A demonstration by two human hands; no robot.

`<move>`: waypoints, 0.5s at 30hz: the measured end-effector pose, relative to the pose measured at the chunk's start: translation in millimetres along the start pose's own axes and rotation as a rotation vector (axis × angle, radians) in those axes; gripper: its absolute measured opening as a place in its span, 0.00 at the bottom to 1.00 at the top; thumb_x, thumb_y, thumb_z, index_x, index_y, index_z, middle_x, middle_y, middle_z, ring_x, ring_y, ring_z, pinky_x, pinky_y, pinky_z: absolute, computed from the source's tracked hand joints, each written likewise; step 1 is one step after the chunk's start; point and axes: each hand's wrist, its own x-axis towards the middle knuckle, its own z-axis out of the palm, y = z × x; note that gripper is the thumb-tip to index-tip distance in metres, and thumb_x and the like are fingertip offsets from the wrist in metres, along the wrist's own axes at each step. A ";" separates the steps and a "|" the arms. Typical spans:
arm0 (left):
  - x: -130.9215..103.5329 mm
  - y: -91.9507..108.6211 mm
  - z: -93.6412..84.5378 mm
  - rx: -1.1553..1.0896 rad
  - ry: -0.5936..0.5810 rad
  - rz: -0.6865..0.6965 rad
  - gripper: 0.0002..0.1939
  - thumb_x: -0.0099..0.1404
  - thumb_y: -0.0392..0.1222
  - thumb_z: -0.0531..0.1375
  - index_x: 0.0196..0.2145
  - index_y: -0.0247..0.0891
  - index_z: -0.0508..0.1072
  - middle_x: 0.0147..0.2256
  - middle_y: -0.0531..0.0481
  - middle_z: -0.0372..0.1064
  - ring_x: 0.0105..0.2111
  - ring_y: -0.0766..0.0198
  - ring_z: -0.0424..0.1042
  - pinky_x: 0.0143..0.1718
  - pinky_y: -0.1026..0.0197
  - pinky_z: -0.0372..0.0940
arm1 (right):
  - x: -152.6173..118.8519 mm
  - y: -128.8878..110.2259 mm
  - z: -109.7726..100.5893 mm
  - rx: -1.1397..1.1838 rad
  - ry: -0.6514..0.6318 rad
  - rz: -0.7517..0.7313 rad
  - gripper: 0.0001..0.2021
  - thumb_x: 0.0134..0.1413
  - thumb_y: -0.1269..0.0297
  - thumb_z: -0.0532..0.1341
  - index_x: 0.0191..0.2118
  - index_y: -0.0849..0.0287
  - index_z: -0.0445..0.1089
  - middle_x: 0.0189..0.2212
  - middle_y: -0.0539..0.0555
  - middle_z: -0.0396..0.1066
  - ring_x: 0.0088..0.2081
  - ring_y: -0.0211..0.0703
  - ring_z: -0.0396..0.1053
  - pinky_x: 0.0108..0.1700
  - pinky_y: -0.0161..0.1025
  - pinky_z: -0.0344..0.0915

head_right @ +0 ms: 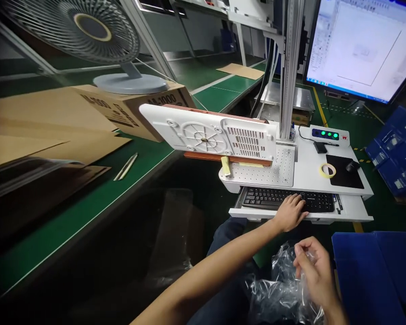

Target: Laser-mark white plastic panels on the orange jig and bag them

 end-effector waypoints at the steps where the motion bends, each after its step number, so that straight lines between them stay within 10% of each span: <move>1: 8.5 2.6 5.0 0.023 -0.001 -0.004 0.34 0.80 0.63 0.52 0.65 0.31 0.72 0.68 0.26 0.66 0.72 0.35 0.62 0.75 0.35 0.56 | -0.4 8.0 -0.2 0.001 0.003 0.001 0.26 0.61 0.36 0.72 0.40 0.58 0.76 0.28 0.51 0.72 0.25 0.37 0.66 0.31 0.35 0.62; 8: 28.1 2.7 22.4 0.046 -0.042 -0.035 0.43 0.78 0.70 0.49 0.69 0.29 0.69 0.65 0.21 0.68 0.71 0.32 0.61 0.75 0.23 0.47 | 3.7 13.2 1.0 0.031 -0.053 0.030 0.26 0.60 0.35 0.71 0.38 0.57 0.76 0.27 0.51 0.70 0.25 0.38 0.65 0.31 0.36 0.62; 15: 9.7 7.9 -6.6 -0.239 0.048 0.092 0.36 0.78 0.64 0.55 0.70 0.34 0.69 0.69 0.25 0.65 0.75 0.36 0.56 0.77 0.32 0.47 | 9.5 -7.0 30.2 0.052 -0.115 0.077 0.30 0.50 0.31 0.76 0.34 0.56 0.75 0.23 0.51 0.69 0.21 0.40 0.64 0.26 0.37 0.59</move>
